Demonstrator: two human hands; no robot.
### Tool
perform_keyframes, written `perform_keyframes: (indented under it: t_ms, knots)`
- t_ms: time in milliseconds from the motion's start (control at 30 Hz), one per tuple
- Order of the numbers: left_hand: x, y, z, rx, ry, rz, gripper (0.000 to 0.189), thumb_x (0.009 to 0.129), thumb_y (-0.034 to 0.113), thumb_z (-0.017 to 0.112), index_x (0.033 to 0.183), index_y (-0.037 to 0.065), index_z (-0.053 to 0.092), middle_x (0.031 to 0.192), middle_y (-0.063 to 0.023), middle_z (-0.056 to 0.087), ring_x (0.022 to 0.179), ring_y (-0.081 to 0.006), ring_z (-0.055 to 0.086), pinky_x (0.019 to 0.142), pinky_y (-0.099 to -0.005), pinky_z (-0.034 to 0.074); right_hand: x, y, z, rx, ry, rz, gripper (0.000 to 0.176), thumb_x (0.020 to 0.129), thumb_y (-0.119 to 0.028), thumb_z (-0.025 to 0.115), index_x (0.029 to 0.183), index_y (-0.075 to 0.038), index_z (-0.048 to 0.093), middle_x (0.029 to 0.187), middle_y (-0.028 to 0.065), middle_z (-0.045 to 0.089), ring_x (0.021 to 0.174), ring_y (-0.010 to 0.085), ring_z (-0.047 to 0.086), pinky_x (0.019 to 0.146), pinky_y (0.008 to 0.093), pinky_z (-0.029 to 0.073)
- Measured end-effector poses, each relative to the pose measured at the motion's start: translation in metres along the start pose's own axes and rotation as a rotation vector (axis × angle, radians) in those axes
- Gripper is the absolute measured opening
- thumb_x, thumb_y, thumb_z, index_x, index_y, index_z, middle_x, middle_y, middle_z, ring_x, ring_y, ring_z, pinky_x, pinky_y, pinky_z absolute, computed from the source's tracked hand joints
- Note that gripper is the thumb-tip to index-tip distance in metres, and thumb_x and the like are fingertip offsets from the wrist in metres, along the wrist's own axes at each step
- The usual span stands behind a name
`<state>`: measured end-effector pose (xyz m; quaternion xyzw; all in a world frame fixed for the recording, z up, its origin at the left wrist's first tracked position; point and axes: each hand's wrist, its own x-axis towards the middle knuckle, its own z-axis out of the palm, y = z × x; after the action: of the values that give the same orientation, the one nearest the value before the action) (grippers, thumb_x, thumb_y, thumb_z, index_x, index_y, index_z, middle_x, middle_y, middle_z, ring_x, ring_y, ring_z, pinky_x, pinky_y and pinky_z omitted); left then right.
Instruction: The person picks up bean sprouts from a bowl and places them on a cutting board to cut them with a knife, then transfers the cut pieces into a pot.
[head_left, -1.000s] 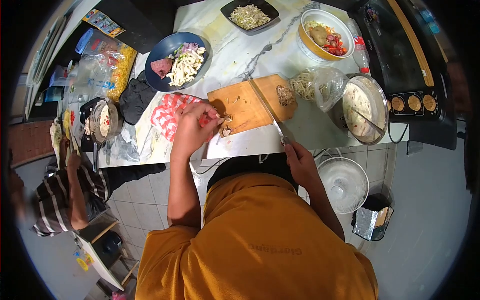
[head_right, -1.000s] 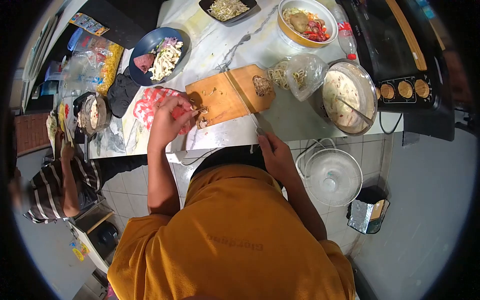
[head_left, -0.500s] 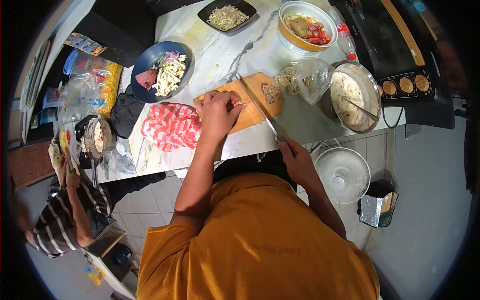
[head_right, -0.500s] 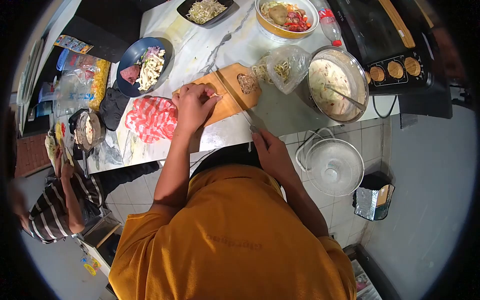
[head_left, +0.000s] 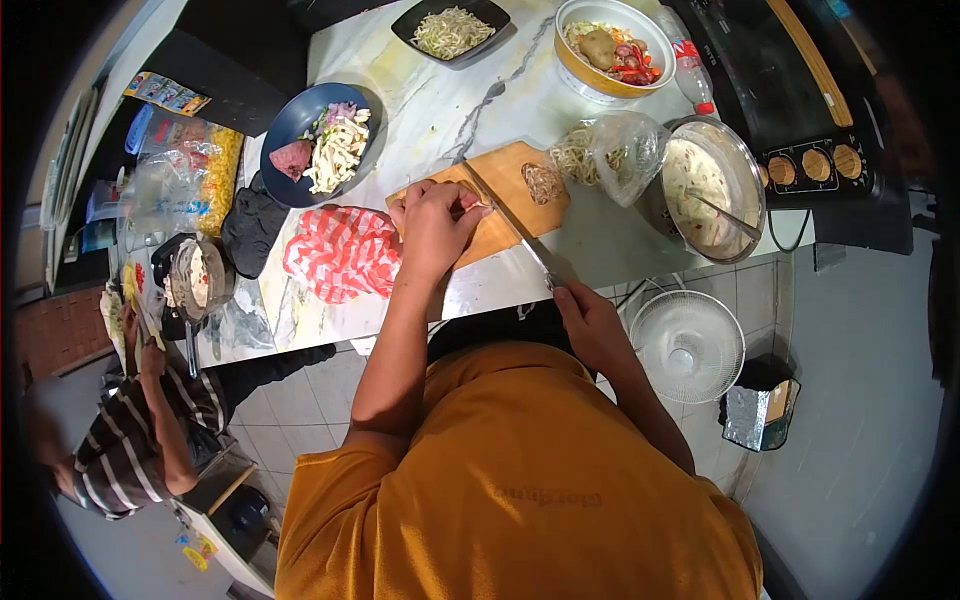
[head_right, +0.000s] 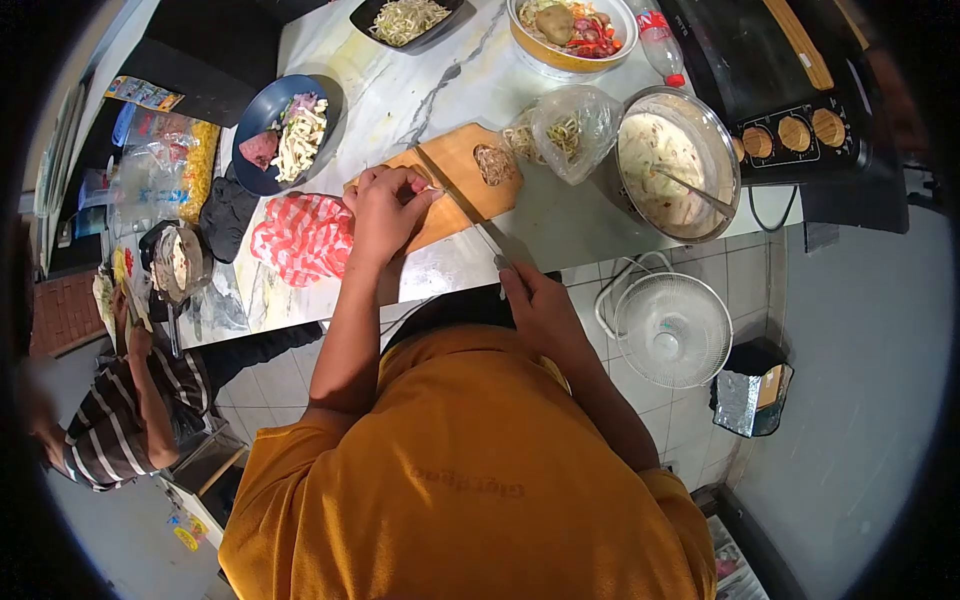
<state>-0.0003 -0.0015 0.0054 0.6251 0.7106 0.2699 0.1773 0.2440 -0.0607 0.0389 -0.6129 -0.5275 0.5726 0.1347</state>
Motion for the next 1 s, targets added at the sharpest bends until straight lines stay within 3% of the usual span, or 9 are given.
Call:
perform_keyframes:
  t_ms: [100,267,467,800,933,1000]
  knots:
    - [0.0,-0.005,0.003,0.003,0.029,0.027,0.026,0.075,0.035,0.082,0.084,0.013,0.072,0.084,-0.0013,0.068,0.097,-0.0245,0.055,0.092,-0.0431,0.027,-0.002,-0.006,0.0,-0.054,0.005,0.013,0.04,0.102,-0.035,0.053,0.12,-0.001,0.063,0.08,0.0145,0.066,0.072,0.0208,0.06,0.071,0.0344,0.048]
    - [0.001,-0.003,0.002,-0.015,0.019,0.018,0.026,0.075,0.035,0.083,0.084,0.013,0.072,0.083,-0.0012,0.068,0.097,-0.0241,0.055,0.093,-0.0424,0.027,-0.004,-0.01,0.004,-0.159,0.054,-0.055,0.037,0.102,-0.034,0.051,0.116,-0.003,0.063,0.083,0.0204,0.068,0.078,0.0388,0.067,0.072,0.0411,0.05]
    - [0.002,-0.005,0.003,0.038,0.0,0.013,0.026,0.075,0.034,0.083,0.084,0.013,0.07,0.084,-0.0014,0.067,0.099,-0.0243,0.055,0.092,-0.0433,0.028,-0.015,-0.005,0.0,-0.203,0.087,-0.096,0.037,0.101,-0.034,0.051,0.118,-0.003,0.062,0.081,0.023,0.067,0.077,0.043,0.066,0.069,0.043,0.051]
    - [0.025,-0.005,-0.009,-0.163,0.041,0.056,0.019,0.079,0.03,0.08,0.084,0.013,0.071,0.087,-0.0016,0.068,0.097,-0.0241,0.058,0.088,-0.0425,0.029,-0.027,0.001,-0.012,-0.233,0.161,-0.043,0.038,0.101,-0.032,0.053,0.127,-0.005,0.062,0.061,0.0174,0.061,0.054,0.03,0.062,0.054,0.0373,0.045]
    - [0.084,-0.009,-0.019,-0.212,0.143,0.095,0.019,0.077,0.029,0.08,0.086,0.014,0.072,0.086,0.0022,0.069,0.095,-0.0207,0.06,0.086,-0.0388,0.029,-0.027,0.003,-0.014,-0.178,0.234,-0.072,0.039,0.1,-0.033,0.054,0.126,-0.006,0.063,0.058,0.0154,0.058,0.05,0.0228,0.056,0.052,0.0351,0.042]
    - [0.127,-0.013,-0.023,-0.178,0.194,0.11,0.018,0.077,0.028,0.078,0.087,0.013,0.073,0.085,0.0006,0.071,0.087,-0.0193,0.066,0.08,-0.0397,0.032,-0.027,0.006,-0.016,-0.147,0.254,-0.074,0.039,0.1,-0.034,0.054,0.126,-0.005,0.063,0.058,0.0151,0.057,0.049,0.0203,0.055,0.052,0.0342,0.042]
